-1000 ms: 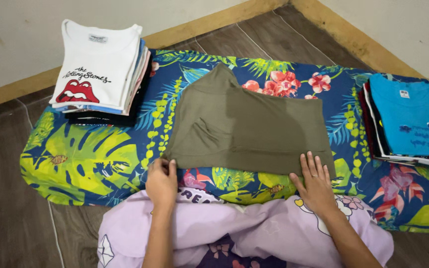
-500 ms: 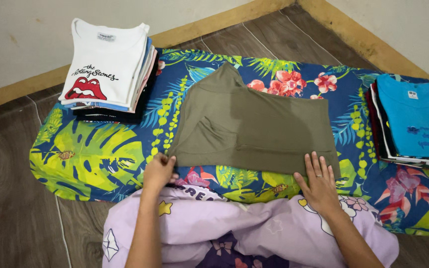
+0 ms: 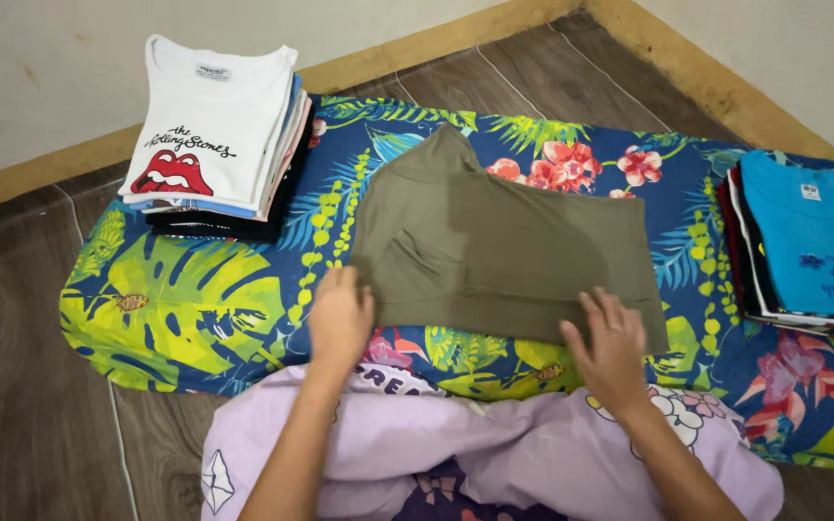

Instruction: The person folds a shirt by hand on a padded surface, smoothing the fabric multiple times and folding the sleeves and body until it is a rectangular shape, then places it on a stack of other folded clothes.

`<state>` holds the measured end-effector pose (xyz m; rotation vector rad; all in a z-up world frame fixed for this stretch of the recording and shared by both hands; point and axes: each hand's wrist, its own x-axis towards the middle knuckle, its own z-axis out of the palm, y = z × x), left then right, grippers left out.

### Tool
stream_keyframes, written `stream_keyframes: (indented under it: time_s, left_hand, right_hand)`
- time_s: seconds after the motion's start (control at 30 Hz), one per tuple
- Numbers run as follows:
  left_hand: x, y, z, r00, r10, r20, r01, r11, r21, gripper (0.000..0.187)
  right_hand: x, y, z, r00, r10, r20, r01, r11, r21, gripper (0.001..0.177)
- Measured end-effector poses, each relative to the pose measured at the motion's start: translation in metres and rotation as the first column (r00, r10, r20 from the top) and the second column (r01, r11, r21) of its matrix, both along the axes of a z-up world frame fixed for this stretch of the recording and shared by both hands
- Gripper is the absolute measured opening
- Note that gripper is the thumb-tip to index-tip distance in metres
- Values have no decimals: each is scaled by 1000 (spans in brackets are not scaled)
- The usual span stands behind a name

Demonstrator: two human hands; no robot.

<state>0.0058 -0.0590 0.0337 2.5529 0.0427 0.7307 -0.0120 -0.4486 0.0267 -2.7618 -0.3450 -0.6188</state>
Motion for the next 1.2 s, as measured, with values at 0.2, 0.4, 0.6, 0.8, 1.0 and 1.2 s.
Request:
stream_keyframes:
  time_s: [0.2, 0.4, 0.6, 0.8, 1.0, 1.2]
  left_hand:
    - [46, -41, -19, 977, -200, 66, 204, 977, -54, 20]
    - [60, -33, -40, 964, -263, 52, 263, 965, -4, 34]
    - [54, -31, -44, 964, -266, 6, 266, 964, -16, 45]
    - [59, -36, -54, 975, -223, 27, 216, 963, 159, 57]
    - [56, -45, -58, 971, -236, -22, 234, 936, 264, 54]
    - [54, -36, -55, 966, -255, -27, 256, 946, 200, 61]
  right_hand:
    - [55, 107, 24, 937, 341, 72, -348, 902, 254, 30]
    - [110, 162, 2, 940, 338, -34, -335, 939, 82, 24]
    - [116, 153, 9, 937, 258, -237, -247, 966, 75, 21]
    - [99, 153, 11, 961, 269, -70, -257, 956, 140, 30]
    - [75, 168, -21, 873, 487, -23, -487, 871, -64, 52]
    - [62, 165, -24, 896, 435, -84, -443, 888, -121, 66]
